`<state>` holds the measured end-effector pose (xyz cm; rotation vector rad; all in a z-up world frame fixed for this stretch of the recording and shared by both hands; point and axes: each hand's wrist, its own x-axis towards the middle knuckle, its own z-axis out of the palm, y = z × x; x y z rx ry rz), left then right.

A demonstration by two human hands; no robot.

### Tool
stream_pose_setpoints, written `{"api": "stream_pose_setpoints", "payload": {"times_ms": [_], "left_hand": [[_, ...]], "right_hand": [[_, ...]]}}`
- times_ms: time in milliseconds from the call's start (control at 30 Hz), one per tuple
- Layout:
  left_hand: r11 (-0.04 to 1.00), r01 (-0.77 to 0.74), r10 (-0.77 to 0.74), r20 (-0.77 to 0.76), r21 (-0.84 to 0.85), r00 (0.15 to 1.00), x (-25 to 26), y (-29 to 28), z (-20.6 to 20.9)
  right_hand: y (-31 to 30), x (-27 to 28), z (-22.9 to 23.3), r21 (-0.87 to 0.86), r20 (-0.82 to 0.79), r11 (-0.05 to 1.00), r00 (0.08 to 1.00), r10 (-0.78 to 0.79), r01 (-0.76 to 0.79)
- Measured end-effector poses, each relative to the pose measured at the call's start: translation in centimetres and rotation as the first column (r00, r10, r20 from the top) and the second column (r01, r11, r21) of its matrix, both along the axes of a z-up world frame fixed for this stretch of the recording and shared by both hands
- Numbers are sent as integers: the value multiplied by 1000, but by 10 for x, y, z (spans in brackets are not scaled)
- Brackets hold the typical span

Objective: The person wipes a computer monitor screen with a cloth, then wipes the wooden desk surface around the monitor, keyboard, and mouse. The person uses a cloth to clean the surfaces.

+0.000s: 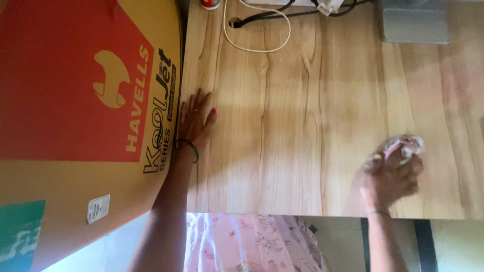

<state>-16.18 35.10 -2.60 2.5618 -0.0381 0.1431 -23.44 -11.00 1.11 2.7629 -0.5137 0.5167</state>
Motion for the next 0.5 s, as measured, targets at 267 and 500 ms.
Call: {"api": "stream_pose_setpoints", "payload": {"times_ms": [267, 500], "left_hand": [[986, 41, -62, -132, -160, 989, 29, 30, -42], [987, 32, -53, -127, -157, 991, 23, 24, -37]], "right_hand": [[331, -51, -1, 133, 137, 677, 689, 711, -724], [256, -118, 10, 649, 490, 15, 433, 757, -761]]}}
